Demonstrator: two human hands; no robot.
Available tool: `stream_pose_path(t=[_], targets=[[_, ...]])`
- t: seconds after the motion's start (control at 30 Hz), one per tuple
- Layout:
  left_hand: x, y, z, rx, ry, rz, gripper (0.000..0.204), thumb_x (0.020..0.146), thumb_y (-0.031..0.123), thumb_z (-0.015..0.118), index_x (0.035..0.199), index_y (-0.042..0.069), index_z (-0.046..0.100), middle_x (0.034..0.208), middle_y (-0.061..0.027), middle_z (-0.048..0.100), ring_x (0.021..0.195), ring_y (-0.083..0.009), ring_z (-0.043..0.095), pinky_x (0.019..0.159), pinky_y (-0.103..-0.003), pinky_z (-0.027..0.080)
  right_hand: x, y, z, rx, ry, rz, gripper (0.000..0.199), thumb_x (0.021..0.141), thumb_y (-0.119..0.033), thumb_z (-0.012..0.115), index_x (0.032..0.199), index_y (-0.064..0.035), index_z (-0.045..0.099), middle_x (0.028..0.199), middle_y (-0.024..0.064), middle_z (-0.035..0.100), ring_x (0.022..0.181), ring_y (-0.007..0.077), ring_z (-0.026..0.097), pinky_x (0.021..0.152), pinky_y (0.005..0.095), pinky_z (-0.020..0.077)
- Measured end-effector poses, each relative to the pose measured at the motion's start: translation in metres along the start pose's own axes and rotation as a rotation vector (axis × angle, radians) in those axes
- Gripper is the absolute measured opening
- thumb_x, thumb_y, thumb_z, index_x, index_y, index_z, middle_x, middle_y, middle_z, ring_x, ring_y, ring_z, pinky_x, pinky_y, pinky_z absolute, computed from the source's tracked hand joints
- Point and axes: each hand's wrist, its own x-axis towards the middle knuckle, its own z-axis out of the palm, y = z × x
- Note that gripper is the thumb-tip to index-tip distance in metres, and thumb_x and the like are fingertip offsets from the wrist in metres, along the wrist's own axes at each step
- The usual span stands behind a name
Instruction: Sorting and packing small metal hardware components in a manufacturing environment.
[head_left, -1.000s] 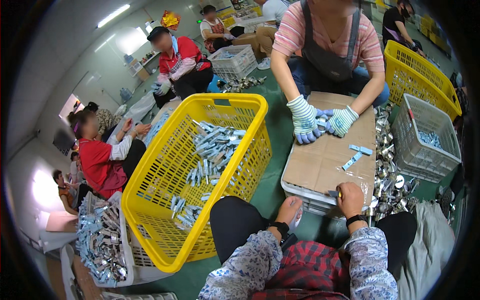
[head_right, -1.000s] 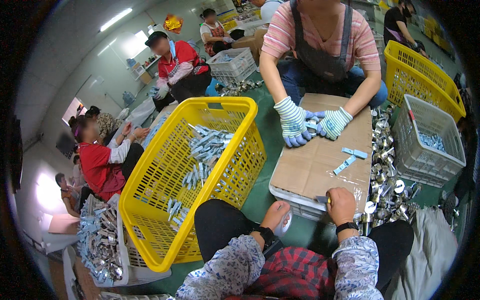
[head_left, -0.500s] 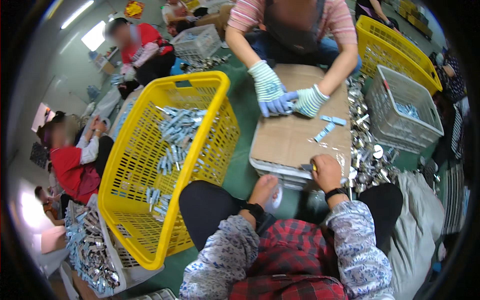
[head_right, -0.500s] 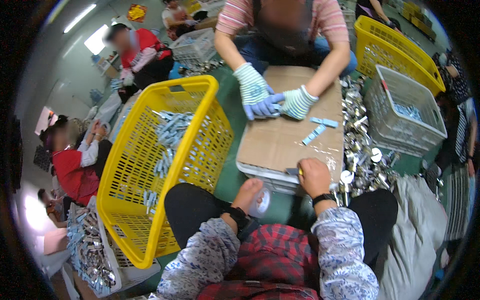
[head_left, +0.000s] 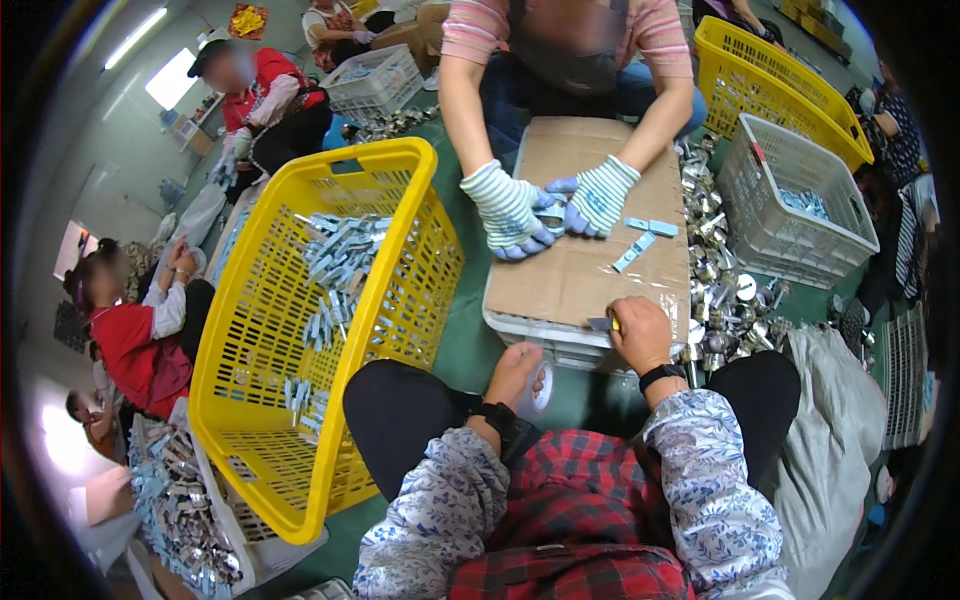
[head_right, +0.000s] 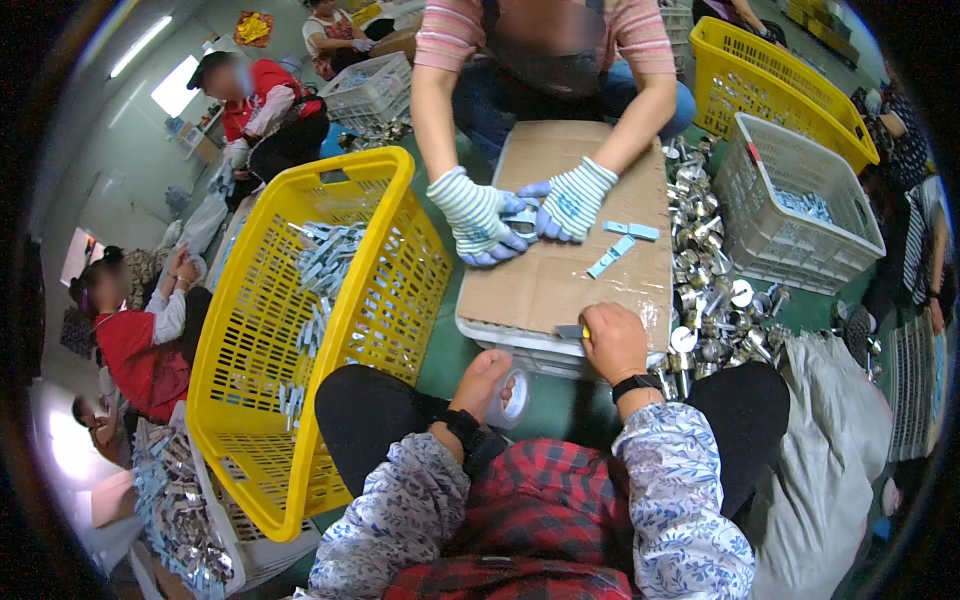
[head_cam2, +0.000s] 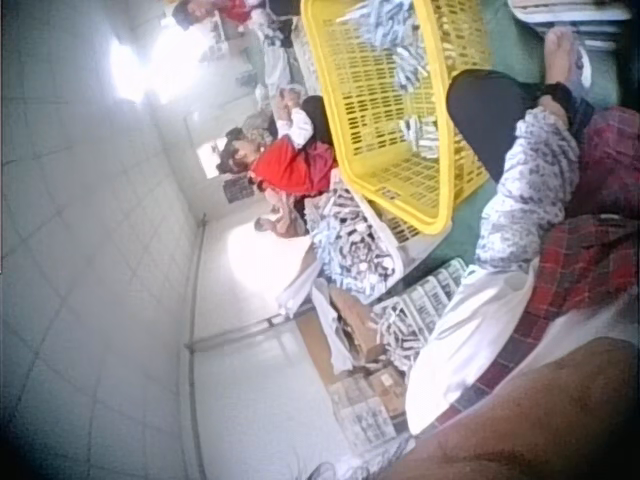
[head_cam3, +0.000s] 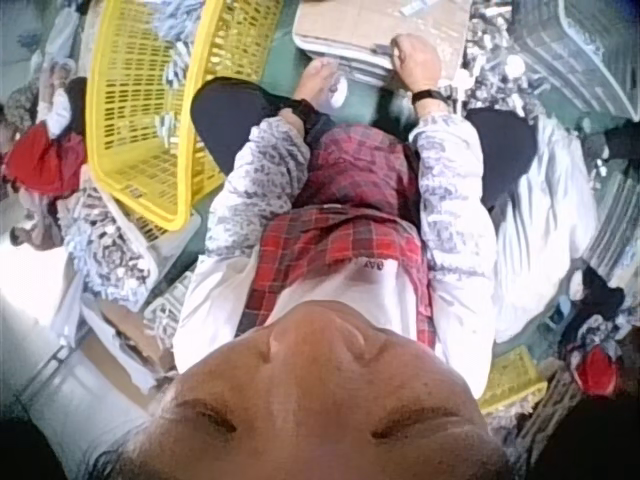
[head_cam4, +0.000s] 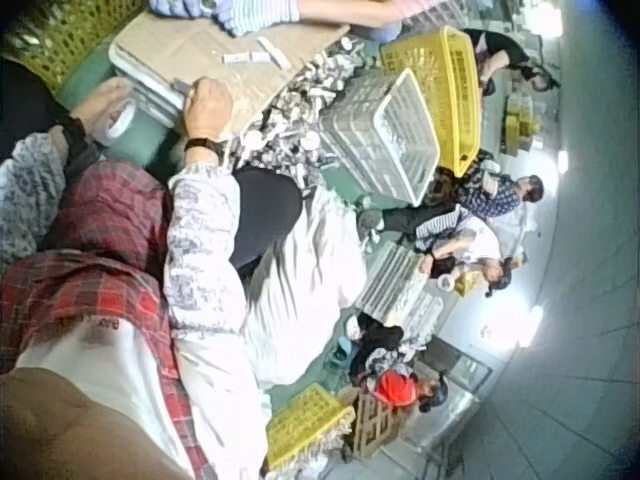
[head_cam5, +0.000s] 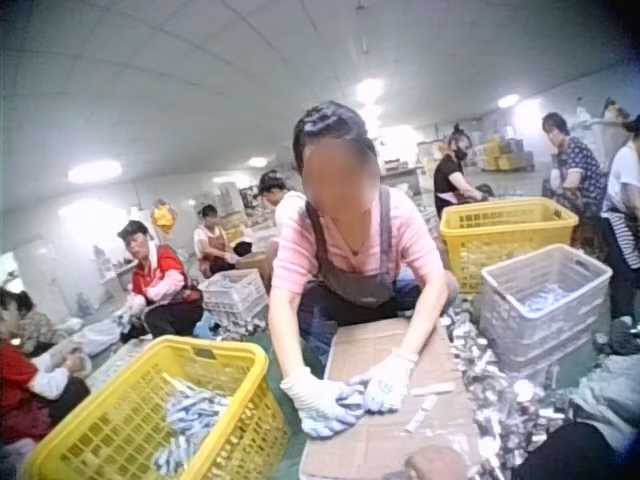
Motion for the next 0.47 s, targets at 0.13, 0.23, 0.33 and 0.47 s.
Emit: stream_pose_path(t=[0.13,0.23,0.33,0.47], targets=[[0.006,-0.012,0.000,-0.012,-0.053,0.065,0.018,0.084,0.022,0.056,0.093,0.009,0.047,0.070,-0.0015,0.049,0.055,-0.0089,0.047,0.044,-0.021,0.038,-0.003,-0.003,-0.009,-0.001,0.003,0.019,0.019,0.056,-0.005,0.060,0.072,-0.0092,0.050,0.068,0.0077,0.050,0.070,0.0266,0.051,0.062,0.0378,0.0406],[0.007,-0.018,0.004,-0.020,-0.018,0.058,0.019,0.084,0.021,0.054,0.096,0.008,0.047,0.067,-0.0023,0.050,0.050,-0.0094,0.046,0.043,-0.022,0.038,-0.004,-0.005,-0.010,-0.005,-0.013,0.045,0.019,0.055,-0.004,0.060,0.071,-0.0090,0.050,0.067,0.0083,0.050,0.069,0.0272,0.051,0.061,0.0379,0.0409],[0.000,-0.005,0.013,-0.055,-0.046,0.044,0.020,0.084,0.021,0.053,0.098,0.008,0.047,0.066,-0.0031,0.050,0.050,-0.0100,0.046,0.042,-0.024,0.038,-0.005,-0.005,-0.013,-0.011,-0.008,0.049,0.019,0.055,-0.004,0.060,0.071,-0.0089,0.050,0.067,0.0085,0.049,0.069,0.0273,0.051,0.061,0.0379,0.0409],[0.002,0.000,0.013,-0.048,-0.051,0.022,0.025,0.083,0.026,0.054,0.100,0.009,0.045,0.065,-0.0033,0.050,0.051,-0.0103,0.047,0.042,-0.023,0.038,-0.002,-0.004,-0.010,-0.005,0.001,0.041,0.020,0.055,-0.006,0.062,0.071,-0.0088,0.050,0.067,0.0086,0.049,0.069,0.0274,0.051,0.061,0.0376,0.0410]])
